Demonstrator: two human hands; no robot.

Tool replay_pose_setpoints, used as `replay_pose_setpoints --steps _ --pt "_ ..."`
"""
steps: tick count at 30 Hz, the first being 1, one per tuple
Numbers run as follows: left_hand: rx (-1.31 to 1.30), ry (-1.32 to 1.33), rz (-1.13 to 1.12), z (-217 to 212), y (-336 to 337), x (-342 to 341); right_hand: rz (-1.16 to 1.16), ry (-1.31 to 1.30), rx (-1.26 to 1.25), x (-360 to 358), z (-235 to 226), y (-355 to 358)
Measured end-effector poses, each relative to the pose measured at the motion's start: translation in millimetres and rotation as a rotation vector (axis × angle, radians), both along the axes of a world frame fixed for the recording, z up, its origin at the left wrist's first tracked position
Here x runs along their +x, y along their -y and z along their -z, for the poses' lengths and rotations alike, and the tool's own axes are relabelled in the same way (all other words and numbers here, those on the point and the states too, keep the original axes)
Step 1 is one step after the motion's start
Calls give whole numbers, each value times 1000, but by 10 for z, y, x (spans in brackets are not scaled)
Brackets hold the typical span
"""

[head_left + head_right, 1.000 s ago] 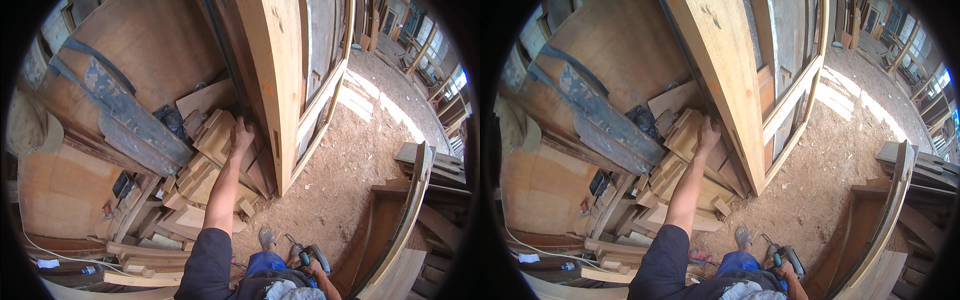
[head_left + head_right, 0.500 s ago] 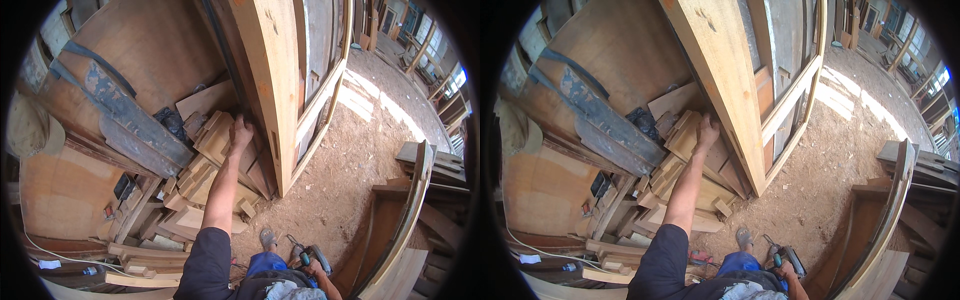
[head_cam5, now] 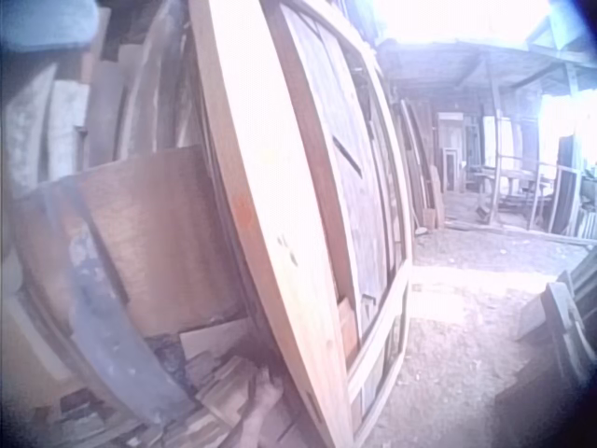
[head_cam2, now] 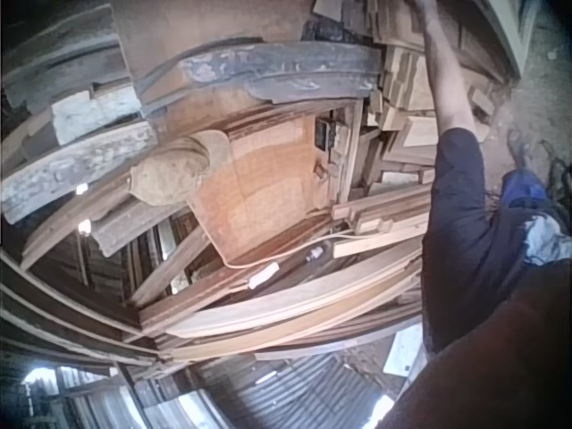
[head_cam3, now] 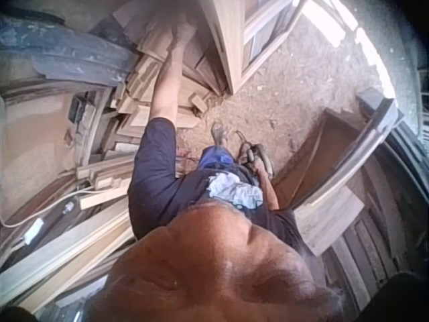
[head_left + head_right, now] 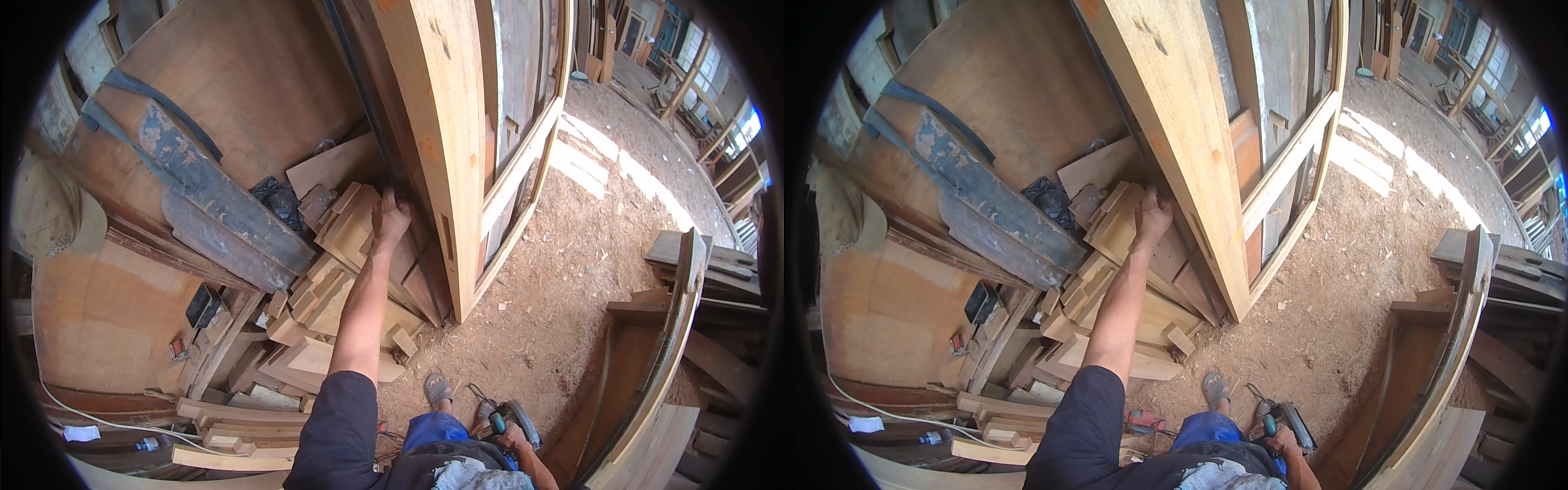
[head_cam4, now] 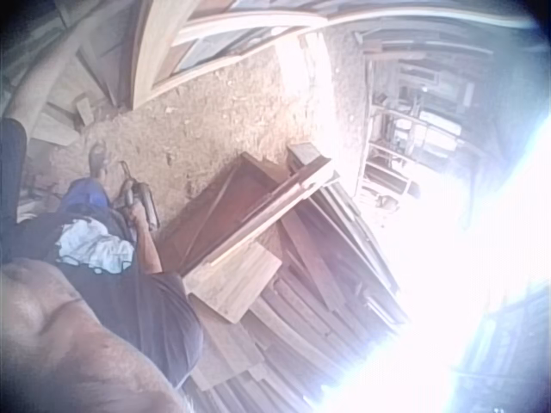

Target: The person measures a wooden beam with a tape measure and cuts it using a circular saw. They then move several wooden boards and measure a smaller piece of wood.

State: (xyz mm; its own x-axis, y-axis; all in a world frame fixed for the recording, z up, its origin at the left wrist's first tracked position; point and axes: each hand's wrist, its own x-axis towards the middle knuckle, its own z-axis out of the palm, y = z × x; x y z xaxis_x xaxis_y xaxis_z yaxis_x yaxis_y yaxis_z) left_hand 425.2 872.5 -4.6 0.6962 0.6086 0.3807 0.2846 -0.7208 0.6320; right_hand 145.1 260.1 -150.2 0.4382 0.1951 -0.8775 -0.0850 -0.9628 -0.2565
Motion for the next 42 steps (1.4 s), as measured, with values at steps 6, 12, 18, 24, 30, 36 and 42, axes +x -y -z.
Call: replay_pose_setpoints --steps 6,12,18,24,30,36,42 --pt "-7 13 5 -34 36 -13 45 -20 15 -6 54 9" --pt "-60 -70 -21 -81 68 2 65 26 24 -109 274 110" --pt "-47 -70 -45 -65 65 -7 0 109 4 -117 241 69" --pt "-28 -55 -54 -7 64 -4 -13 82 37 -61 123 7" --pt "-39 -31 -39 -30 83 15 -33 101 26 -93 204 59" --pt "-53 -48 -42 -88 104 -16 22 8 11 -48 130 24" --pt "28 45 7 -110 147 -261 7 -27 -9 37 -74 -100"
